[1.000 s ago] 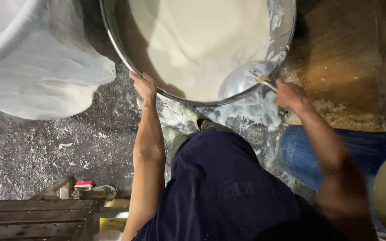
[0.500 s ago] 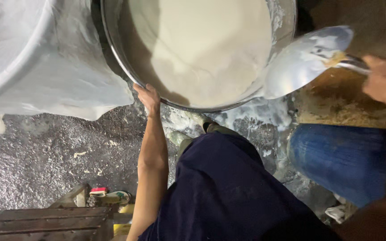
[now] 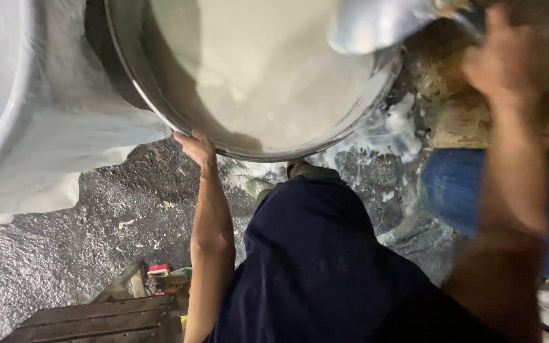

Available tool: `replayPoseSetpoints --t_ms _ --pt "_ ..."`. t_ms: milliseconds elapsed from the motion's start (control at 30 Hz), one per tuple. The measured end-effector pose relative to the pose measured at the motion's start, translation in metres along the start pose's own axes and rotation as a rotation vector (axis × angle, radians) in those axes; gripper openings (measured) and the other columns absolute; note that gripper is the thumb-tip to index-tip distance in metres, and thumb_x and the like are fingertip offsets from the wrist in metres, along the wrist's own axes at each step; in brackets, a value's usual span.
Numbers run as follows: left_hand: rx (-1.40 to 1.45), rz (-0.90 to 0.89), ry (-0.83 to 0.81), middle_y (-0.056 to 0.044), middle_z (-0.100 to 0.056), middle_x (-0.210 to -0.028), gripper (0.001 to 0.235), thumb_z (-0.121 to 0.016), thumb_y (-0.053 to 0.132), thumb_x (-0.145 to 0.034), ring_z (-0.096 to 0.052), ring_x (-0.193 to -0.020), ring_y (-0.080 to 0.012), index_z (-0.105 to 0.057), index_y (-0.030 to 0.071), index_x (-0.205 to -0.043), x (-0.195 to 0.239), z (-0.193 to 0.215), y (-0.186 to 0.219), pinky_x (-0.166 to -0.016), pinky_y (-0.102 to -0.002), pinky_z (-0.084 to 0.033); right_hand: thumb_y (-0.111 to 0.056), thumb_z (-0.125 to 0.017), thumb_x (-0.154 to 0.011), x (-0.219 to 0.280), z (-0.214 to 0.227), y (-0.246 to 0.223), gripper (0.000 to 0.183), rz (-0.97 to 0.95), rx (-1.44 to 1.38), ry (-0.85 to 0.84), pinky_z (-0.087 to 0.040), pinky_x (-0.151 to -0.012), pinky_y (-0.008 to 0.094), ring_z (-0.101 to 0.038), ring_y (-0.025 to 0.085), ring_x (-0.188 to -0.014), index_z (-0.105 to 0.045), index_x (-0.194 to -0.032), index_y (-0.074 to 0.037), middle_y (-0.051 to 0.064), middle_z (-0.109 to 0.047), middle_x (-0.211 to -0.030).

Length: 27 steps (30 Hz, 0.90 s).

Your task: The person stirs a white liquid in a large metal bowl using a ladle and then pours the liquid into a blue barrel. The person repeats the stirring and pouring process multiple times.

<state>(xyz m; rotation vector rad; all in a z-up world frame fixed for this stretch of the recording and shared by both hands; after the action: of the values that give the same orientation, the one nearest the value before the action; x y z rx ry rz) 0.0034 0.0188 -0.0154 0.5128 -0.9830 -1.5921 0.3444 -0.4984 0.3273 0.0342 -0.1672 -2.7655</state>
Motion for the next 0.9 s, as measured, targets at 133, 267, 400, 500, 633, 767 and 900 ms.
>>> replayPoseSetpoints --t_ms 133,267,400,500,633,767,900 --pt "-0.038 -0.074 0.019 -0.040 -0.065 -0.107 0.051 -0.044 0.023 -0.099 -0.072 -0.089 -0.0532 -0.030 -0.005 -0.138 0.003 0.005 0.000 -0.078 -0.057 -0.063 -0.007 -0.073 -0.093 -0.049 -0.087 -0.074 0.052 0.012 -0.264 0.198 -0.056 -0.074 0.056 -0.069 0.047 -0.083 -0.051 -0.141 -0.008 0.027 -0.070 -0.092" --pt "-0.087 -0.179 0.070 -0.043 -0.065 -0.109 0.053 -0.050 0.018 -0.097 -0.068 -0.096 -0.0587 -0.031 -0.005 -0.140 0.005 0.007 -0.009 -0.078 -0.063 -0.055 -0.013 -0.072 -0.093 -0.093 -0.208 -0.125 0.049 -0.238 -0.522 0.122 -0.061 -0.069 0.051 -0.072 0.045 -0.088 -0.048 -0.135 -0.009 0.027 -0.068 -0.103" --pt "-0.141 -0.195 0.107 -0.044 -0.064 -0.110 0.054 -0.050 0.019 -0.098 -0.066 -0.097 -0.0601 -0.030 -0.005 -0.142 0.008 0.007 -0.012 -0.080 -0.065 -0.054 -0.016 -0.075 -0.090 -0.106 -0.304 -0.159 0.053 -0.323 -0.555 0.126 -0.057 -0.080 0.054 -0.070 0.047 -0.095 -0.043 -0.129 -0.002 0.029 -0.068 -0.106" --pt "-0.138 -0.167 0.091 -0.043 -0.065 -0.112 0.051 -0.050 0.022 -0.099 -0.067 -0.099 -0.0592 -0.033 -0.003 -0.140 0.007 0.008 -0.007 -0.080 -0.064 -0.055 -0.013 -0.065 -0.088 -0.110 -0.357 -0.183 0.047 -0.659 -0.797 -0.117 -0.063 -0.075 0.048 -0.072 0.044 -0.094 -0.044 -0.127 0.002 0.030 -0.065 -0.110" --pt "-0.109 -0.153 0.139 -0.043 -0.065 -0.112 0.055 -0.050 0.024 -0.098 -0.067 -0.100 -0.0594 -0.035 -0.005 -0.142 0.013 0.011 0.002 -0.075 -0.062 -0.055 -0.006 -0.067 -0.078 -0.093 -0.397 -0.203 0.044 -0.705 -1.061 0.022 -0.062 -0.065 0.044 -0.073 0.034 -0.077 -0.047 -0.113 0.011 0.027 -0.067 -0.096" --pt "-0.100 -0.158 0.149 -0.042 -0.066 -0.111 0.055 -0.051 0.024 -0.098 -0.068 -0.101 -0.0580 -0.038 -0.006 -0.142 0.016 0.013 0.010 -0.077 -0.061 -0.055 -0.005 -0.065 -0.074 -0.077 -0.415 -0.205 0.026 -1.012 -1.384 -0.292 -0.054 -0.052 0.041 -0.065 0.026 -0.063 -0.057 -0.096 0.008 0.017 -0.068 -0.082" --pt "-0.115 -0.151 0.153 -0.041 -0.066 -0.113 0.057 -0.052 0.022 -0.097 -0.068 -0.102 -0.0581 -0.037 -0.007 -0.144 0.018 0.015 0.009 -0.078 -0.062 -0.053 -0.004 -0.064 -0.075 -0.068 -0.418 -0.210 0.011 -1.052 -1.465 -0.366 -0.051 -0.049 0.037 -0.065 0.024 -0.057 -0.061 -0.079 0.006 0.015 -0.066 -0.072"
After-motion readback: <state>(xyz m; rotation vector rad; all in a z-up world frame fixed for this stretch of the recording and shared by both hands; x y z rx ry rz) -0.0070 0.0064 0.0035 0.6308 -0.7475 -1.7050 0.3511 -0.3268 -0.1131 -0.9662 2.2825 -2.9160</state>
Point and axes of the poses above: each hand's wrist, its own x-axis away from the middle knuckle, its own z-axis out of the back of the hand, y = z × x, the point moved 1 cm from there along -x, towards the middle knuckle
